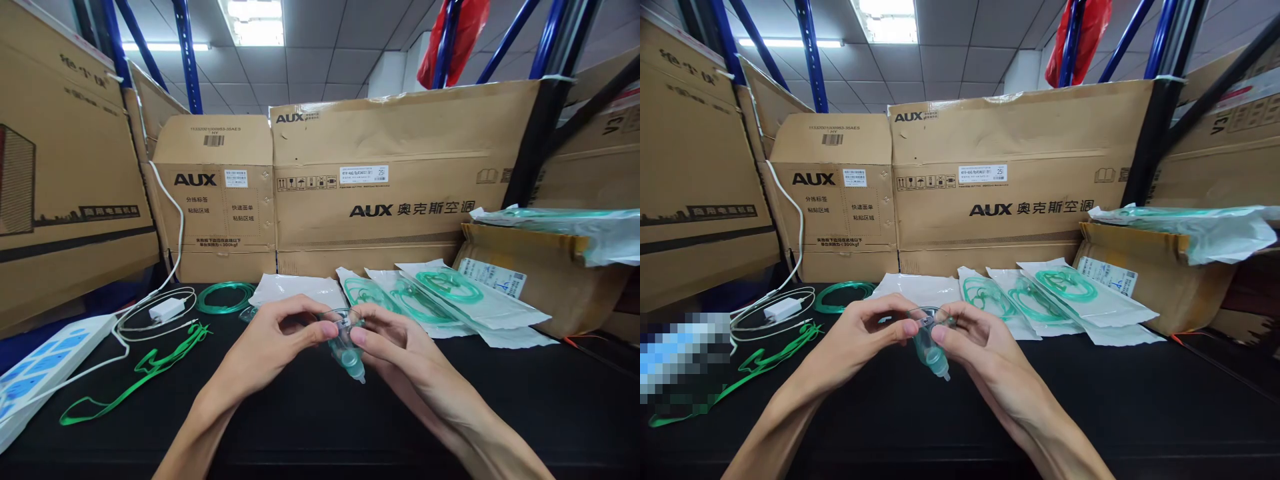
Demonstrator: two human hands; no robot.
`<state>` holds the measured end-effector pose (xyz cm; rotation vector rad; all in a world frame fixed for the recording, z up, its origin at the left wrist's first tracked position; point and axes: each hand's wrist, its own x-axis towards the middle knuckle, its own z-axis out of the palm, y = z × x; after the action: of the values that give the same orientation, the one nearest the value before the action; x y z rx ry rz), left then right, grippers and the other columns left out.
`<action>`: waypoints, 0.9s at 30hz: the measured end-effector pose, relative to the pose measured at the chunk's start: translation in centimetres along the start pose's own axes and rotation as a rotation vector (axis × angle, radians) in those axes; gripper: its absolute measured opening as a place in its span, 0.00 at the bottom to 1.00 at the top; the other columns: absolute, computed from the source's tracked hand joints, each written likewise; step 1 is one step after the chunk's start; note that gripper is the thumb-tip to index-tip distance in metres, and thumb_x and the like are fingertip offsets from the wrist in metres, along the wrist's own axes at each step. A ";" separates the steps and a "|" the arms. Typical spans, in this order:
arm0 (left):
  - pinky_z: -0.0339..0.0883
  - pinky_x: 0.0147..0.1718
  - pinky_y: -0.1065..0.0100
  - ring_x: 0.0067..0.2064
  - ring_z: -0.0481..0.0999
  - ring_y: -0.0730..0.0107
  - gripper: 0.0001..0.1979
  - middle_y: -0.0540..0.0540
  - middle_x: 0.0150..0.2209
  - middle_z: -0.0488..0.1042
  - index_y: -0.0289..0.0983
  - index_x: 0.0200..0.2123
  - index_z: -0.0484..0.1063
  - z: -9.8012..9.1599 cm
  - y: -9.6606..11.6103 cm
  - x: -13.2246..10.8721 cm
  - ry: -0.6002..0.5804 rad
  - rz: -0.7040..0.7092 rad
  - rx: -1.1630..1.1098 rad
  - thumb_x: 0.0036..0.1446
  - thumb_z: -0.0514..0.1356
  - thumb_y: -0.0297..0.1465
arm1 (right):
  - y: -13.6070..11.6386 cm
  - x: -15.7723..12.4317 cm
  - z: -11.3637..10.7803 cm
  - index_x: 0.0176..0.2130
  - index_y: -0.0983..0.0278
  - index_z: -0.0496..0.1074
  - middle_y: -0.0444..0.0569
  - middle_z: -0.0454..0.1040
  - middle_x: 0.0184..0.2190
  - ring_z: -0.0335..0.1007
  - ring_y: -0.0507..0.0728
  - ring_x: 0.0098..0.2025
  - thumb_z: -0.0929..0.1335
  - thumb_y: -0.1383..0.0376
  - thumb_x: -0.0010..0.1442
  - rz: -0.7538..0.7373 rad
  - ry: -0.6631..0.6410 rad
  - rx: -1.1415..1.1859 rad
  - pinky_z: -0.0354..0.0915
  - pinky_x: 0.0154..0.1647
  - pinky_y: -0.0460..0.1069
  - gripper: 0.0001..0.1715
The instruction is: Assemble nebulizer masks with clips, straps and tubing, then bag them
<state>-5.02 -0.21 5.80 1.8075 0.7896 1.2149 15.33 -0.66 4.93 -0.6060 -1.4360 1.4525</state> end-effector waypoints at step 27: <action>0.67 0.43 0.67 0.42 0.76 0.64 0.06 0.48 0.40 0.81 0.45 0.42 0.84 0.2 0.2 -0.4 0.075 0.151 0.310 0.62 0.68 0.36 | 1.0 0.4 0.5 0.29 0.59 0.82 0.47 0.76 0.30 0.70 0.58 0.35 0.81 0.58 0.48 -0.276 0.298 -0.260 0.71 0.38 0.52 0.10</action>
<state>-4.96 -0.74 5.74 2.1143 0.9393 1.3205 14.49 -0.37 4.20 -0.7197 -1.4153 0.9253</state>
